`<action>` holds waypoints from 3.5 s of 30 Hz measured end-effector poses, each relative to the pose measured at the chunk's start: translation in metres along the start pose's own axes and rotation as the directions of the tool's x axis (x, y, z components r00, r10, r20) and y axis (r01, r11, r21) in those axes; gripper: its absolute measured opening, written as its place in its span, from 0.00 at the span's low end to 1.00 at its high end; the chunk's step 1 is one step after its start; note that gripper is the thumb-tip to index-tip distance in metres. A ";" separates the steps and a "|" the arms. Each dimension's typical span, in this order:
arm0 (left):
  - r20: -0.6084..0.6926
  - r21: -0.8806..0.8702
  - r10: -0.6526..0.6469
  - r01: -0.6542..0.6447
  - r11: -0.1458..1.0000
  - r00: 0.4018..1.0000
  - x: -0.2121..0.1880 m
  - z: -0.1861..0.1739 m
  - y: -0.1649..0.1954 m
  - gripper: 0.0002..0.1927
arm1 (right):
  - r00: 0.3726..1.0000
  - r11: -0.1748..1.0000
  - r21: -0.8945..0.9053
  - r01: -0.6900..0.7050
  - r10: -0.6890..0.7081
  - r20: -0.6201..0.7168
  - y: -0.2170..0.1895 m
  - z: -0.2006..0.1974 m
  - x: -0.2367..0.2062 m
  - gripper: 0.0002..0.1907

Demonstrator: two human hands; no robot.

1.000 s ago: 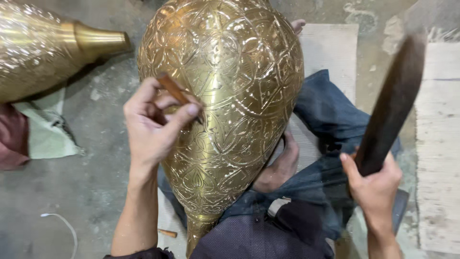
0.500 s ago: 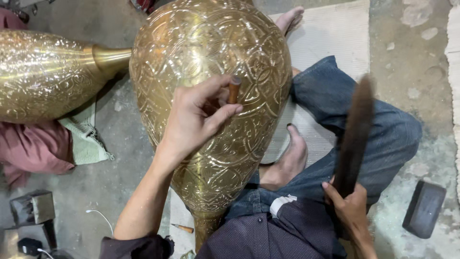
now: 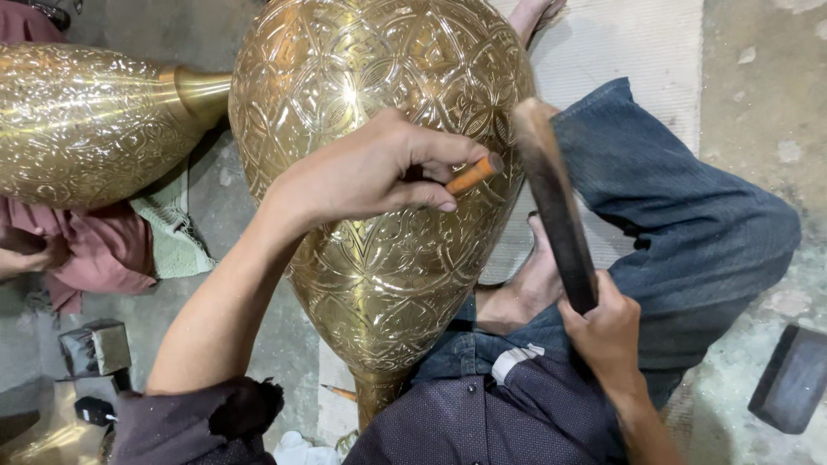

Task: The person sits on the floor holding a large embossed brass vase between their legs, positioning a punch on its decorated surface with one hand and striking it with a wooden mallet held in the other hand, working the pattern across the vase body.

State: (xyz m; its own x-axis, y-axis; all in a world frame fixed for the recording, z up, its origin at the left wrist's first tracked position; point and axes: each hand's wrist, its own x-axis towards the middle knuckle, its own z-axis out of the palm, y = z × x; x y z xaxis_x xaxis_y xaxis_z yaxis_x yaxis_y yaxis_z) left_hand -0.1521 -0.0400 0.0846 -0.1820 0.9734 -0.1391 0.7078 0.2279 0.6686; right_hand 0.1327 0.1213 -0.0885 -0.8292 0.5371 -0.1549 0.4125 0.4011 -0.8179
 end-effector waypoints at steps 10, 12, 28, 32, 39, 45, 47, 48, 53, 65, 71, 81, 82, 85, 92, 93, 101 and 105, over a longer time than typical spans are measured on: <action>0.095 -0.036 0.115 -0.112 0.993 0.989 0.002 0.000 0.005 0.21 | 0.996 0.907 0.414 0.081 -0.066 -0.052 0.011 0.001 -0.017 0.09; 0.157 -0.016 0.087 -0.086 0.996 0.984 0.005 0.001 0.010 0.20 | 0.996 0.934 0.344 0.091 -0.077 -0.054 0.010 0.001 -0.018 0.10; 0.147 -0.034 0.031 -0.026 0.999 0.989 0.005 -0.009 0.021 0.19 | 0.995 0.993 0.084 0.081 -0.086 0.055 -0.001 -0.025 0.008 0.12; 0.060 -0.032 0.093 -0.091 0.995 0.994 -0.001 -0.007 0.017 0.19 | 0.997 0.953 0.296 0.073 -0.081 0.017 -0.012 -0.033 0.016 0.09; 0.029 -0.047 0.033 -0.032 0.998 0.999 -0.004 0.001 0.015 0.19 | 0.995 0.987 0.139 0.084 -0.091 0.048 -0.026 -0.060 0.032 0.10; -0.021 -0.038 0.039 -0.039 0.999 0.999 -0.011 0.002 0.013 0.20 | 0.960 0.967 -0.010 0.253 -0.250 0.129 -0.028 -0.070 0.050 0.11; -0.054 -0.056 0.037 -0.040 0.998 0.998 -0.013 0.006 0.011 0.20 | 0.964 0.956 0.180 0.231 -0.250 0.095 -0.030 -0.073 0.054 0.07; -0.070 -0.060 0.036 -0.041 0.997 0.997 -0.014 0.007 0.009 0.21 | 0.949 0.963 0.055 0.264 -0.270 0.161 -0.032 -0.075 0.057 0.08; -0.122 -0.007 0.060 -0.061 0.998 0.991 -0.019 0.011 0.006 0.18 | 0.978 0.982 -0.106 0.156 -0.138 0.158 -0.058 -0.090 0.062 0.11; -0.220 0.000 0.058 -0.059 0.998 0.974 -0.026 0.012 0.016 0.18 | 0.913 0.912 -0.226 0.342 -0.266 0.309 -0.076 -0.105 0.078 0.17; -0.296 -0.035 0.052 -0.065 0.997 0.954 -0.034 0.021 0.017 0.20 | 0.973 0.985 -0.003 0.170 -0.168 0.157 -0.094 -0.114 0.077 0.07; -0.369 -0.032 -0.039 0.029 0.999 0.928 -0.039 0.033 0.016 0.21 | 0.918 0.884 -0.397 0.247 -0.081 0.389 -0.070 -0.130 0.094 0.15; -0.383 -0.010 -0.014 0.011 1.000 0.924 -0.039 0.034 0.016 0.20 | 0.910 0.855 -0.444 0.269 -0.074 0.408 -0.073 -0.131 0.094 0.16; -0.408 0.026 0.031 -0.023 0.999 0.912 -0.041 0.035 0.017 0.20 | 0.928 0.957 -0.132 0.257 -0.206 0.310 -0.077 -0.122 0.091 0.12; -0.427 0.012 -0.039 0.049 0.999 0.904 -0.046 0.044 0.018 0.15 | 0.911 0.924 -0.275 0.267 -0.149 0.384 -0.054 -0.124 0.096 0.16; -0.430 0.016 -0.051 0.064 0.998 0.901 -0.045 0.046 0.019 0.16 | 0.909 0.944 -0.223 0.245 -0.144 0.391 -0.051 -0.122 0.097 0.14; -0.448 -0.042 -0.033 0.016 0.999 0.893 -0.048 0.048 0.023 0.16 | 0.954 0.937 -0.189 0.293 -0.273 0.124 -0.064 -0.112 0.088 0.14; -0.474 -0.052 -0.028 0.003 0.999 0.880 -0.049 0.052 0.026 0.17 | 0.942 0.906 -0.281 0.318 -0.268 0.202 -0.083 -0.107 0.083 0.14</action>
State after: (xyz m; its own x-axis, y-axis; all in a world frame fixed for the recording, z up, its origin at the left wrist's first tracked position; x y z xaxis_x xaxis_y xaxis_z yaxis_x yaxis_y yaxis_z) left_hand -0.0895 -0.0804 0.0707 -0.5034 0.8394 0.2051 0.6704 0.2297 0.7056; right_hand 0.0697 0.2116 0.0261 -0.9678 0.2487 -0.0388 0.2162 0.7425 -0.6340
